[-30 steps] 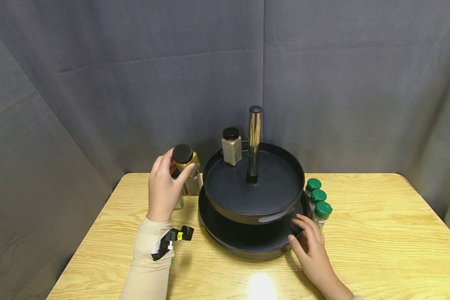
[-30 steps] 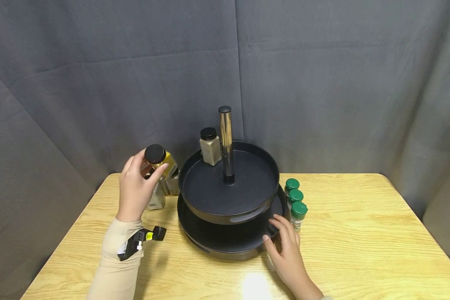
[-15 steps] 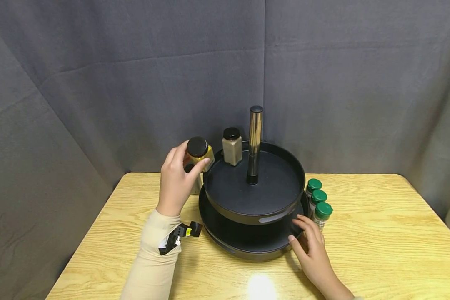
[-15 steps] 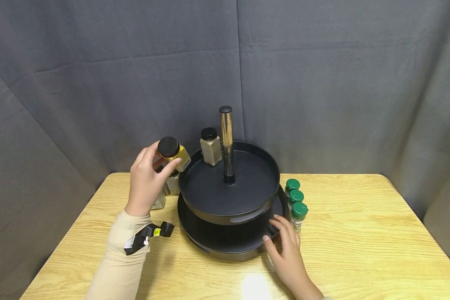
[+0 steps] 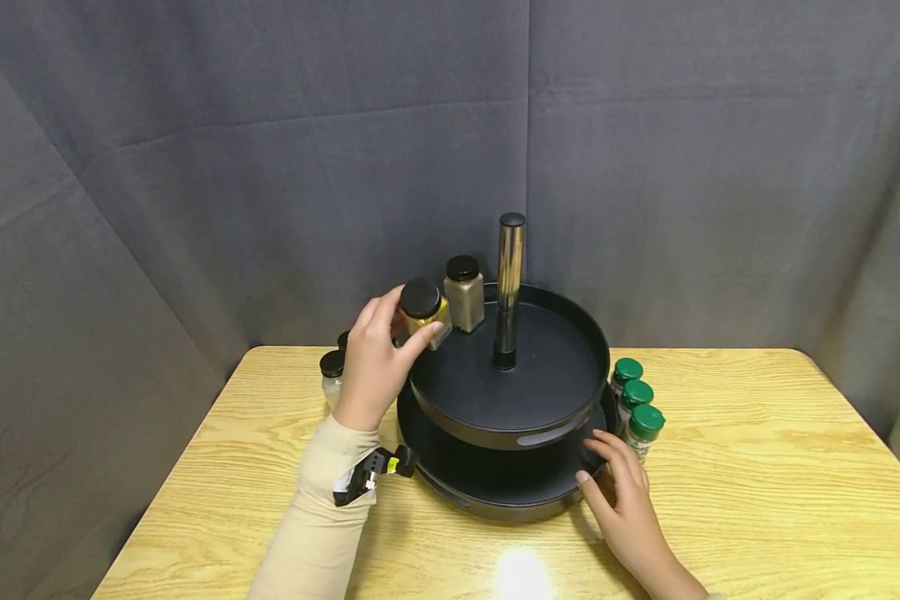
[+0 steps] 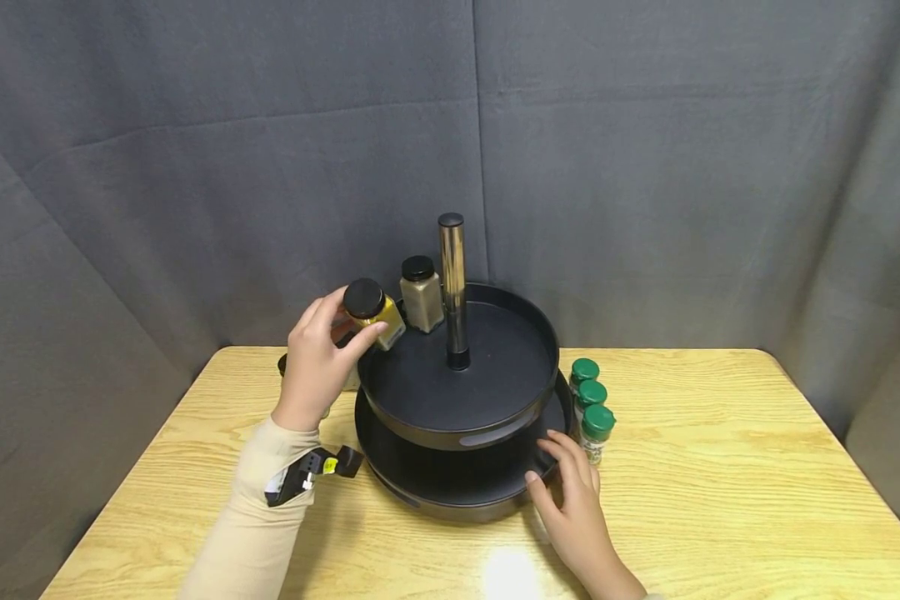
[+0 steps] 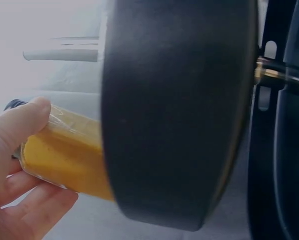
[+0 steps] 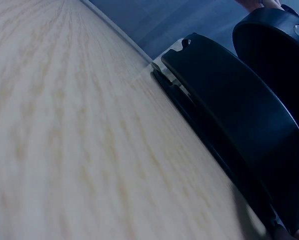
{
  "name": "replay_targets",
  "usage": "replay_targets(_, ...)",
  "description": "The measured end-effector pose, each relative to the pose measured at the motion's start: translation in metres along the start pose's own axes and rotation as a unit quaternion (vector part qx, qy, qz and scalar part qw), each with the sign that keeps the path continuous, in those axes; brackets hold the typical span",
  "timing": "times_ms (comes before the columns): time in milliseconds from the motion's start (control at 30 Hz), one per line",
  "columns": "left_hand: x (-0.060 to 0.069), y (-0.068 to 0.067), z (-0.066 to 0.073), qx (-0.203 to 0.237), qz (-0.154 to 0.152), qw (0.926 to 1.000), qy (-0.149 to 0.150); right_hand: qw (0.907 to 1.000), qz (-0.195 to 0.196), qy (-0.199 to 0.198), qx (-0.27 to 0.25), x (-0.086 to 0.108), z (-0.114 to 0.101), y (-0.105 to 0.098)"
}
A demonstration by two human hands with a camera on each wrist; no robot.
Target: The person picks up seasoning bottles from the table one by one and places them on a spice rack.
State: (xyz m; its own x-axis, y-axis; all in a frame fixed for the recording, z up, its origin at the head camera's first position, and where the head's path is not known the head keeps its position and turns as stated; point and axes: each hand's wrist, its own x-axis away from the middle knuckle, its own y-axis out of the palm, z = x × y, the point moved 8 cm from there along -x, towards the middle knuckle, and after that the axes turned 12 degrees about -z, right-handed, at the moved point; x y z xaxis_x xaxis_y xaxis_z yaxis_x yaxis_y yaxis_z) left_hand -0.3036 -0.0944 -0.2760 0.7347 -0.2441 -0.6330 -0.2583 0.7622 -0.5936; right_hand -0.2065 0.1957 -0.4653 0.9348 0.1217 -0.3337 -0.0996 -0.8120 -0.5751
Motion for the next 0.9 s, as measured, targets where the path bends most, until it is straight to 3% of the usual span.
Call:
replay_targets(467, -0.002, 0.018, -0.011, -0.001, -0.017, 0.9998, -0.006, 0.9999, 0.008, -0.008, 0.005, -0.001, 0.000, 0.001)
replay_targets(900, -0.007, 0.029, -0.025, 0.015, -0.044, 0.9984, -0.032, 1.0000, -0.001, 0.003, 0.003, 0.001, -0.002, 0.002)
